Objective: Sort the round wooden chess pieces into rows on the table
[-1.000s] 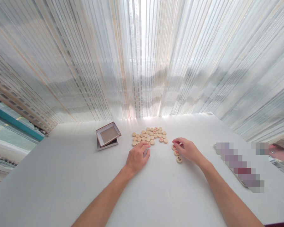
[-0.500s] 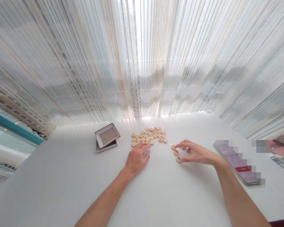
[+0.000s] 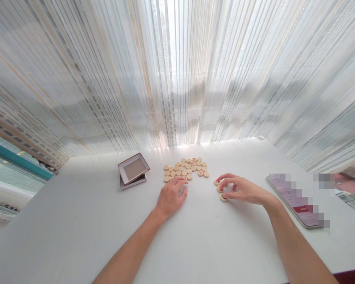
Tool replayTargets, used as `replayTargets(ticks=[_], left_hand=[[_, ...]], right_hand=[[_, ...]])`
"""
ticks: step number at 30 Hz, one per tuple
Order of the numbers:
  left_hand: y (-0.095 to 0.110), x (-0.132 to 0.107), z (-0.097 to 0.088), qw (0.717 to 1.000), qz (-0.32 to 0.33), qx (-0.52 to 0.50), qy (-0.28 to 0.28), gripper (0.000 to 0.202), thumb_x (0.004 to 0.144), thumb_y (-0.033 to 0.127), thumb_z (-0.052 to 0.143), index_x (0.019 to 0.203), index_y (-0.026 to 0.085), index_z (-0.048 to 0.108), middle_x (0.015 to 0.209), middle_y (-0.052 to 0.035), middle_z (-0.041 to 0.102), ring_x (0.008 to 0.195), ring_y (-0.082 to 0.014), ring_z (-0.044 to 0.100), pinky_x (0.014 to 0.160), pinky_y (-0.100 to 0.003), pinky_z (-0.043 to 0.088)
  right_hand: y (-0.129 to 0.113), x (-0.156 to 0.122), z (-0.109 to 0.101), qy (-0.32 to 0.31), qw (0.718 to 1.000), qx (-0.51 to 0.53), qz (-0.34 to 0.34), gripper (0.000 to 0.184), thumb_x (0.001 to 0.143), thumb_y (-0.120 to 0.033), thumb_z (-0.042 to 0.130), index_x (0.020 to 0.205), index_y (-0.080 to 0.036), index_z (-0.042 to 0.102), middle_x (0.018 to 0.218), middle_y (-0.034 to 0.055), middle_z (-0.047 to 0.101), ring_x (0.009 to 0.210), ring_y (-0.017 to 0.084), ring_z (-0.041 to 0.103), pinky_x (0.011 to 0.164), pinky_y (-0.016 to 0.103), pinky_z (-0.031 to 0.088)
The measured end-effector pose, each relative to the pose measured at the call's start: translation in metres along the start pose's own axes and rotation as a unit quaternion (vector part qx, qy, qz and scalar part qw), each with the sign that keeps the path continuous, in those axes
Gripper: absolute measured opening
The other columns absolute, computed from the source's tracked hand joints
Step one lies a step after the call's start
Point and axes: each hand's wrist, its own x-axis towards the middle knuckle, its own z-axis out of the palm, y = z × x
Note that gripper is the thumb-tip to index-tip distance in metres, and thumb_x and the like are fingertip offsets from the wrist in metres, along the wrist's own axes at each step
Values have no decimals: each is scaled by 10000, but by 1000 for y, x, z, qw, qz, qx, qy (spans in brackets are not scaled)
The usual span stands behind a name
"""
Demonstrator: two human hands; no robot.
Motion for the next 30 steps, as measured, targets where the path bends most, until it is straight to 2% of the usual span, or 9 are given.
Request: replayTargets(ticks=[11, 23, 30], left_hand=[[1, 0, -1, 1000, -5, 0, -6, 223, 894, 142, 620, 1078, 254, 679, 1172, -25, 661, 890, -182, 676, 819, -324, 568], [1, 0, -2, 1000, -14, -2, -15, 229, 895, 149, 612, 1082, 266, 675, 1186, -15, 651, 927, -188, 676, 865, -335, 560], [0, 1, -1, 1000, -15, 3, -16, 226, 896, 153, 612, 1082, 267, 673, 1187, -9, 649, 912, -186, 678, 861, -338, 563]], right_hand=[[1, -1, 3, 7, 1000, -15, -19, 166, 810, -386, 673, 912, -266, 724, 1326, 40, 572, 1020, 221, 634, 781, 309, 493], [2, 2, 3, -4, 1000, -12, -22, 149, 815, -386, 668, 870, -260, 724, 1267, 48, 587, 1129, 257, 593, 725, 291, 487], [7, 3, 4, 11, 1000, -4, -29, 154, 820, -376, 655, 896, -264, 728, 1277, 46, 589, 1055, 236, 625, 708, 297, 504]])
